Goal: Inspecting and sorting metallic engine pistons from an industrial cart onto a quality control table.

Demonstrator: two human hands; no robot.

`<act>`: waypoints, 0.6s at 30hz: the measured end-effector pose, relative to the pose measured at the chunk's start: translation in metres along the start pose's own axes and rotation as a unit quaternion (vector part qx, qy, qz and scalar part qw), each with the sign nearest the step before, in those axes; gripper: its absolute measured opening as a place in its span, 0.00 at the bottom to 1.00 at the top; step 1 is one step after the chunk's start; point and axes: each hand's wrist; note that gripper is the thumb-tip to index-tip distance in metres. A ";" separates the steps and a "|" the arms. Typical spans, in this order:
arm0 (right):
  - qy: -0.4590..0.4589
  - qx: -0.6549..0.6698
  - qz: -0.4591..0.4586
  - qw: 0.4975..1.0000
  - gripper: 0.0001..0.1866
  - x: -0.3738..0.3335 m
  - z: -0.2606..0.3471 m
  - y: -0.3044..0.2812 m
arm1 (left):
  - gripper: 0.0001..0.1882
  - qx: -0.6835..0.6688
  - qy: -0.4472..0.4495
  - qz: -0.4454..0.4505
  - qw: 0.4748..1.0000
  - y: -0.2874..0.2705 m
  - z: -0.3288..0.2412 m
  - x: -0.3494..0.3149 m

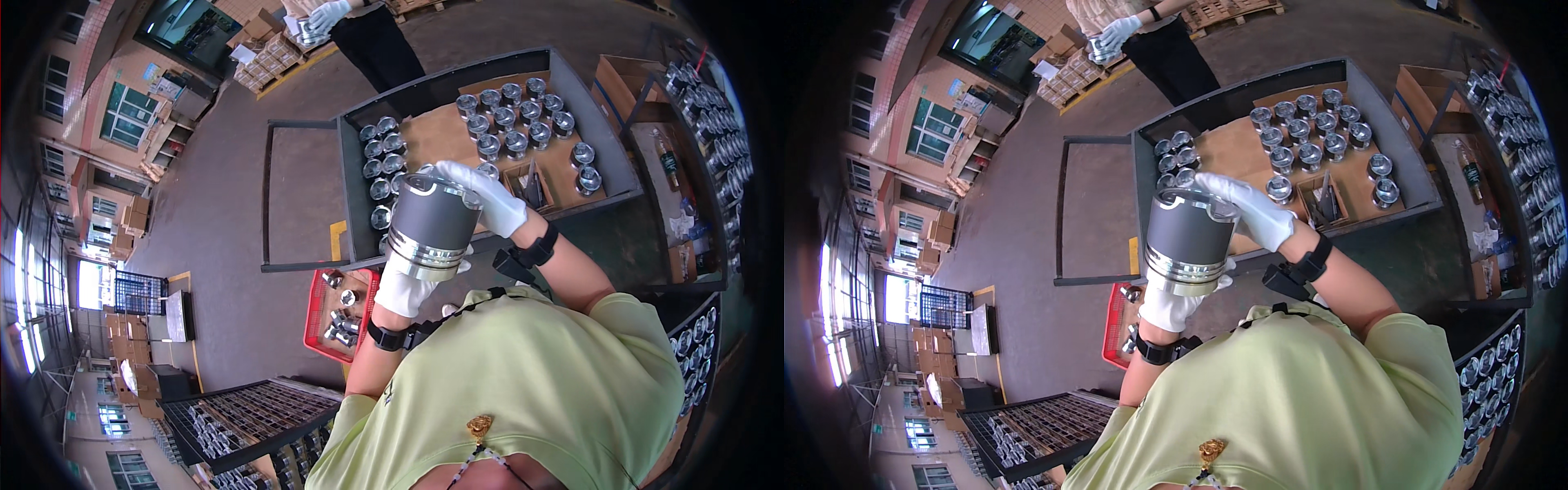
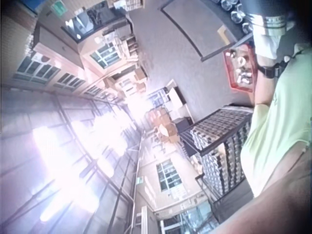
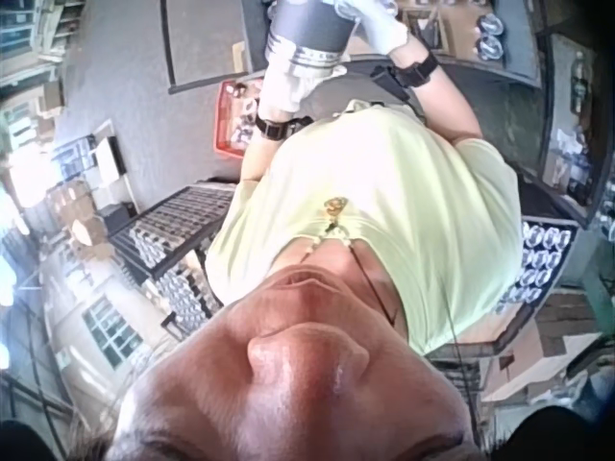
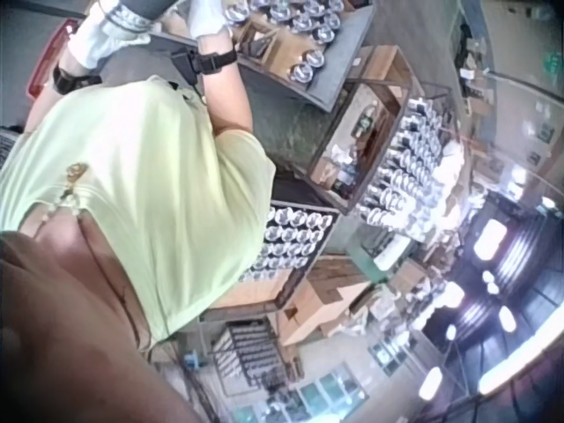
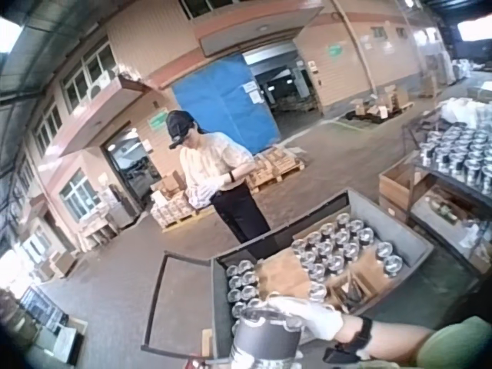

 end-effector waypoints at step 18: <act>0.016 -0.045 -0.056 0.997 0.24 -0.023 -0.027 0.005 | 0.29 0.347 0.343 -0.187 0.852 -0.037 -0.015 -0.018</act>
Point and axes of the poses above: each hand's wrist, its own x-axis towards the middle knuckle, its own y-axis out of the palm, z = x × y, and after that the axes turned 15 degrees about x, right-handed
